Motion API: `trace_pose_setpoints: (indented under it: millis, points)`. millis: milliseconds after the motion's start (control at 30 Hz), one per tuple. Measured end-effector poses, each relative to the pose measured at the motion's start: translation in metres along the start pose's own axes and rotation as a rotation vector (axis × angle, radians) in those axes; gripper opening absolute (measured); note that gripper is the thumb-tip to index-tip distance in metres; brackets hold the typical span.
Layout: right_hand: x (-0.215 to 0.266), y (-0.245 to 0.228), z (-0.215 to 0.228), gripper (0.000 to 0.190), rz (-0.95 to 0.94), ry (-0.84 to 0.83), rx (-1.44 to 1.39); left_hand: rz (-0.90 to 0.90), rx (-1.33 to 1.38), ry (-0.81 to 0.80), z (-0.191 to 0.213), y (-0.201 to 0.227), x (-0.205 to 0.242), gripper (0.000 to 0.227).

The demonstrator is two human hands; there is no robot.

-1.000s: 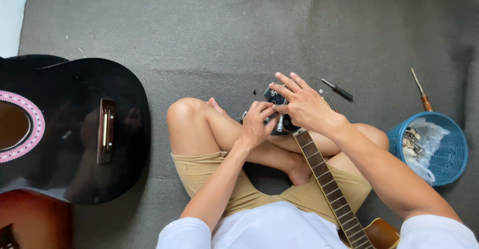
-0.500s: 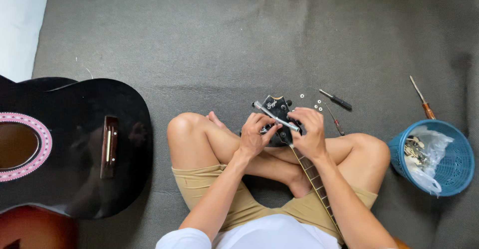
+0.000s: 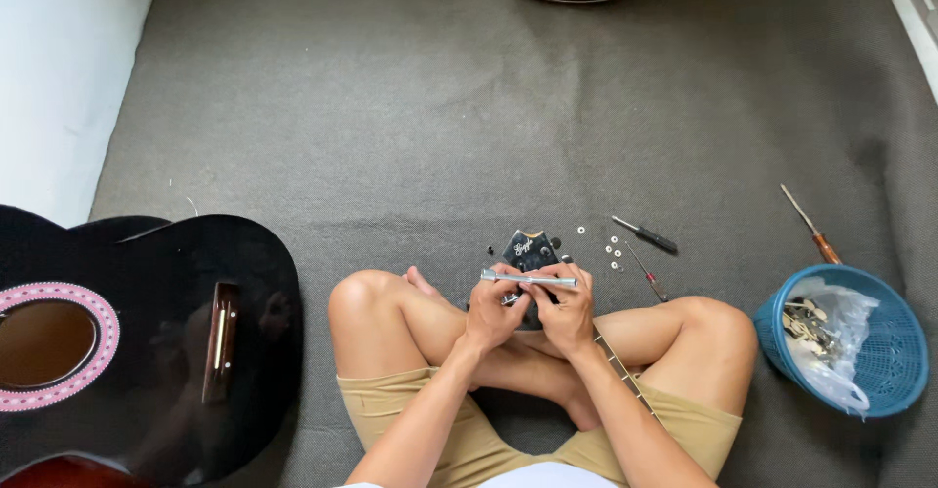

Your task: The person works on the headstock of a guitar by hand using a small wrench to tighten or loosen components, while several small parts like washers and screws lie on the floor nearby.

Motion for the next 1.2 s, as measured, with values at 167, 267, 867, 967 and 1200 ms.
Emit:
trace_pose_setpoints:
  millis: [167,267,867,967,1200]
  points:
    - [0.0,0.002,-0.002,0.007,0.143,-0.01,0.079,-0.01,0.025,-0.01,-0.007,-0.018,0.005,0.009]
    - [0.002,0.011,-0.005,0.008,0.145,-0.015,0.112,0.005,0.034,-0.014,-0.001,-0.008,-0.002,0.01]
    - [0.002,0.0,-0.005,0.003,0.107,-0.007,0.128,0.059,0.008,0.021,-0.003,-0.01,0.001,0.01]
    - [0.001,-0.002,-0.004,0.007,0.111,0.024,0.107,0.055,0.017,-0.004,0.004,0.012,-0.007,0.009]
    - [0.005,0.011,-0.008,0.009,0.175,0.011,0.145,0.05,-0.008,0.006,-0.001,-0.006,-0.001,0.012]
Point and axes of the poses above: each hand's wrist, its own x-axis away from the middle knuckle, its own z-axis out of the back of the hand, y = z × x, the point moved 2 cm from there along -x, towards the middle knuckle, and after that the axes turned 4 degrees about -z, right-handed, at the moved point
